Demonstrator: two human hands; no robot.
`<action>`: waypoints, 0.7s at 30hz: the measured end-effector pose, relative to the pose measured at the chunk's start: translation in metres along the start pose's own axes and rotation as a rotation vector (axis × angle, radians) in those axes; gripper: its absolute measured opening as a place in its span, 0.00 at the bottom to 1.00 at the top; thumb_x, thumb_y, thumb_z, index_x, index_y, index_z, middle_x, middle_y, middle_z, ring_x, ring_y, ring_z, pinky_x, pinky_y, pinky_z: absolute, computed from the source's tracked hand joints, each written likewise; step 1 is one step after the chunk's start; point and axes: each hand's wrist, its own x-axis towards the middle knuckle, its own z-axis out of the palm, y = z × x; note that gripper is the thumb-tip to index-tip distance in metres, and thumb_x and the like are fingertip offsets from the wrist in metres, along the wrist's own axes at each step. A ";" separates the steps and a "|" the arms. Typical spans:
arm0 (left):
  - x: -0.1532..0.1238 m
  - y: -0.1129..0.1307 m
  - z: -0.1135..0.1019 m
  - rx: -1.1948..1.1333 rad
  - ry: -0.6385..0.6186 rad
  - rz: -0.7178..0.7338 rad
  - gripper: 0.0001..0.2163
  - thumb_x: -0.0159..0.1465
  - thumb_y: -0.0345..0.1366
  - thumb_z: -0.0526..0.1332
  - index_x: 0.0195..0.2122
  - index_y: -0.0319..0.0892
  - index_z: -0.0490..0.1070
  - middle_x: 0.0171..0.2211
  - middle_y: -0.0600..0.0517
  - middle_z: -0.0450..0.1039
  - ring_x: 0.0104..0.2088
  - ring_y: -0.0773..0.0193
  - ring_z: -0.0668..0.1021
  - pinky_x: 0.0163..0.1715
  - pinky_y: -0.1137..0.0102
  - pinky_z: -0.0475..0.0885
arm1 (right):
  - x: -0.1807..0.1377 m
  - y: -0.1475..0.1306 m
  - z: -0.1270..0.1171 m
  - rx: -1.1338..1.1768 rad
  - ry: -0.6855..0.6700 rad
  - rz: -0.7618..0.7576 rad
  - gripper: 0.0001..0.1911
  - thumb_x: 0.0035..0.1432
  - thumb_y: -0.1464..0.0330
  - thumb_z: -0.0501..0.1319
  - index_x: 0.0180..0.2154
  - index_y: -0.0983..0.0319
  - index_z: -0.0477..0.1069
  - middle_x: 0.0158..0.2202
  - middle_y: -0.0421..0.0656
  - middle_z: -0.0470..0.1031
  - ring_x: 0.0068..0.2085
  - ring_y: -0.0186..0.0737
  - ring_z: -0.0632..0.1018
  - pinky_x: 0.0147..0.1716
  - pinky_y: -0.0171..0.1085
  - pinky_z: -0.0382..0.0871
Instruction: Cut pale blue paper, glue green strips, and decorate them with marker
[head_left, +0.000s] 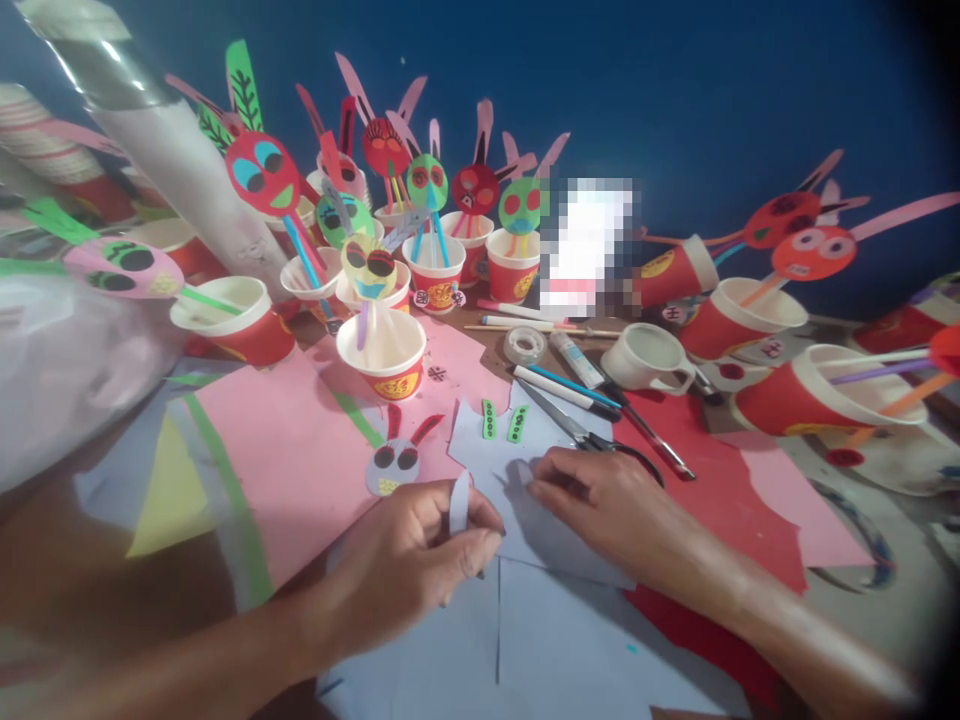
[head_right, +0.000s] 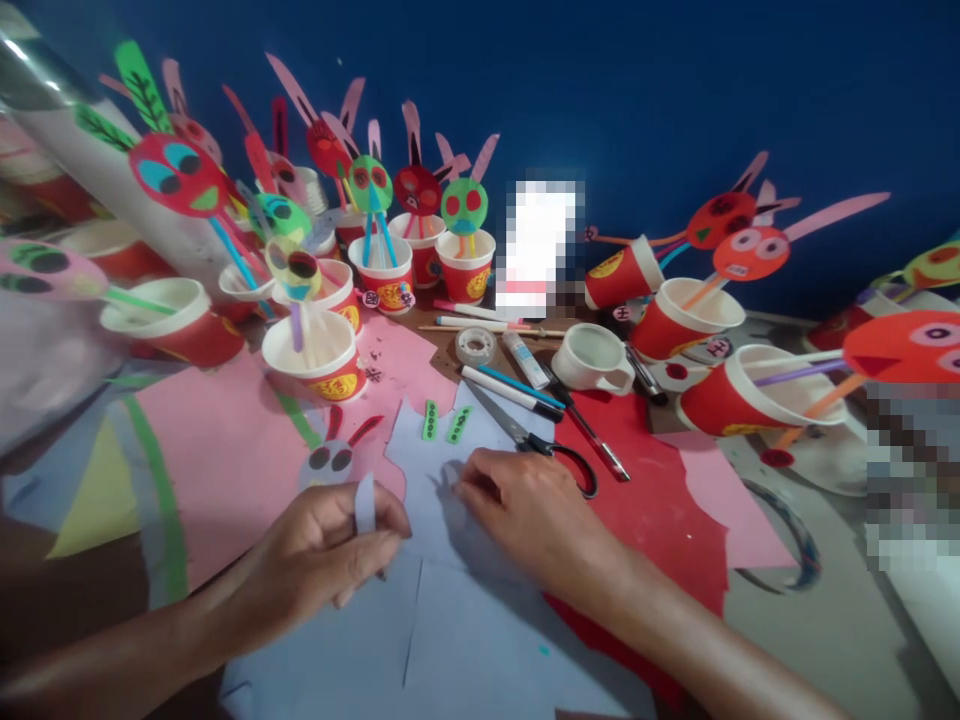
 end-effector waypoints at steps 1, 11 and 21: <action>-0.001 0.003 -0.002 -0.014 -0.006 -0.012 0.09 0.60 0.41 0.59 0.36 0.41 0.69 0.25 0.57 0.66 0.21 0.73 0.65 0.22 0.75 0.61 | 0.001 0.002 0.001 -0.109 0.020 -0.003 0.10 0.58 0.67 0.56 0.25 0.59 0.70 0.21 0.35 0.71 0.23 0.32 0.70 0.24 0.32 0.55; 0.007 0.004 -0.006 -0.197 -0.184 0.004 0.11 0.62 0.38 0.55 0.41 0.37 0.69 0.31 0.52 0.70 0.21 0.73 0.68 0.19 0.76 0.60 | 0.000 0.007 0.005 -0.475 0.075 -0.070 0.09 0.58 0.66 0.57 0.29 0.60 0.73 0.24 0.42 0.78 0.26 0.41 0.78 0.24 0.35 0.54; 0.010 -0.003 -0.003 -0.242 -0.165 0.041 0.10 0.64 0.40 0.56 0.38 0.38 0.71 0.29 0.53 0.71 0.20 0.74 0.68 0.18 0.77 0.60 | -0.005 -0.005 -0.008 0.019 -0.050 -0.007 0.09 0.58 0.65 0.57 0.26 0.59 0.68 0.21 0.36 0.69 0.24 0.32 0.68 0.24 0.31 0.57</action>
